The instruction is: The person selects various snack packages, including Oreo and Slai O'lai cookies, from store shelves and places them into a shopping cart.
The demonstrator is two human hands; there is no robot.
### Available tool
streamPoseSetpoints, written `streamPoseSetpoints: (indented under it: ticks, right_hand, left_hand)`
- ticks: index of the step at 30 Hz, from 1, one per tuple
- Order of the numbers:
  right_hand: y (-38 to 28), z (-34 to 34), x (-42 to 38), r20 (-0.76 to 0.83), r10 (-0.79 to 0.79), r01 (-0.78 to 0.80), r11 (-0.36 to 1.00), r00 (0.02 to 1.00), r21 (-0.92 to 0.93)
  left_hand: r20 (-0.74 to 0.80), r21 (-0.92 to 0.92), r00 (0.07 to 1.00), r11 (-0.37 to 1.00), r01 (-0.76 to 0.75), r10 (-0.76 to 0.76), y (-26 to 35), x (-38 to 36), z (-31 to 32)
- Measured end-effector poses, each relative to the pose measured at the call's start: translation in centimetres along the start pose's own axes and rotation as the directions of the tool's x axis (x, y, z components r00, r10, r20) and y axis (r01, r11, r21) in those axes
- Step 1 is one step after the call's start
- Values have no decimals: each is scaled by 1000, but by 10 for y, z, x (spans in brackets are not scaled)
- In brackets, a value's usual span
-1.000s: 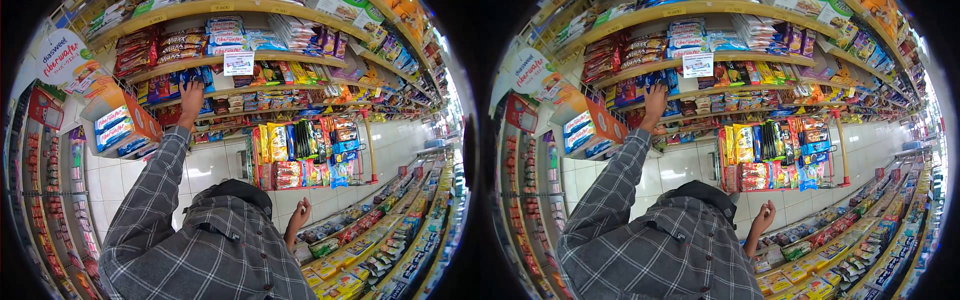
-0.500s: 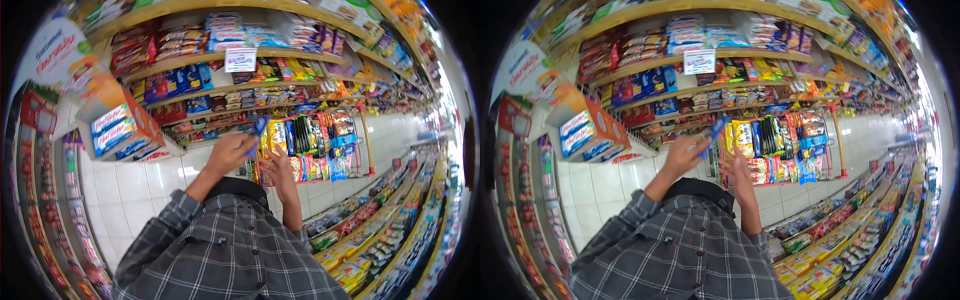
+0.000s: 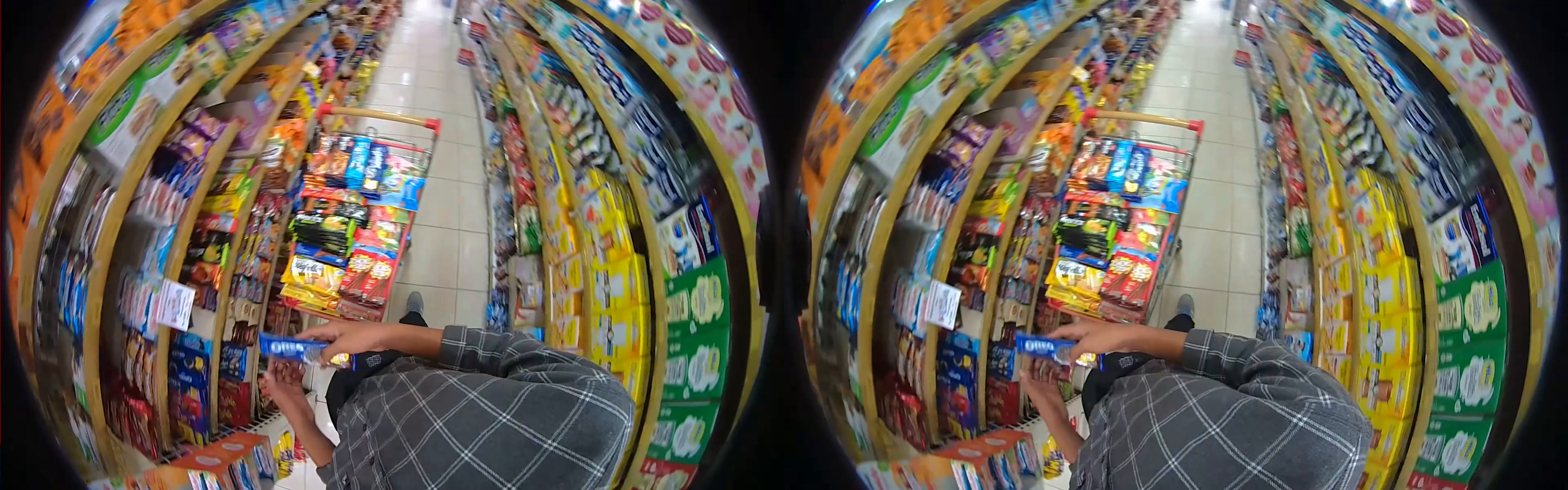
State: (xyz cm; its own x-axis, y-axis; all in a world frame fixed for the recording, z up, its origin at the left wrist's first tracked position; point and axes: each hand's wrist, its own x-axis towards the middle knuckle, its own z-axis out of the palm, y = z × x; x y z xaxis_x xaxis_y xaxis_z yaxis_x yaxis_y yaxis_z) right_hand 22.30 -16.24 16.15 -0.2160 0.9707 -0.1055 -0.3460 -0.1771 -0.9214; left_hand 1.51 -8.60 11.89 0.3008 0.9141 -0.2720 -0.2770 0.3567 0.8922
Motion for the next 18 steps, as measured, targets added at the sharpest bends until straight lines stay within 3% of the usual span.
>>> streamPoseSetpoints:
  ticks: [2,4,6,8,11,13,15,18]
  right_hand:
    - [-7,-2,-20,81,53,-53,999,995,-4]
    - [-2,-7,-31,131,44,-41,999,990,-26]
    - [6,-17,-43,-19,48,-49,998,999,-26]
    - [5,-29,-59,-160,54,-60,998,986,-35]
    - [21,-64,-76,-393,93,-59,994,915,96]
    - [2,-64,-89,-485,53,75,968,873,241]
    - [-4,-65,-92,-574,10,231,909,819,346]
    - [-6,-67,-87,-671,39,320,857,741,403]
  left_hand:
    - [101,-110,987,984,138,-127,17,-6,5]
    - [79,-20,986,988,150,-148,11,4,2]
    - [106,112,983,984,137,-149,7,8,6]
    - [54,3,982,983,184,-184,10,6,29]
    - [106,29,968,974,226,-227,16,6,48]
    - [192,54,959,978,204,-210,14,9,58]
    - [174,59,964,979,194,-202,11,8,71]
    - [219,70,959,983,170,-182,17,6,74]
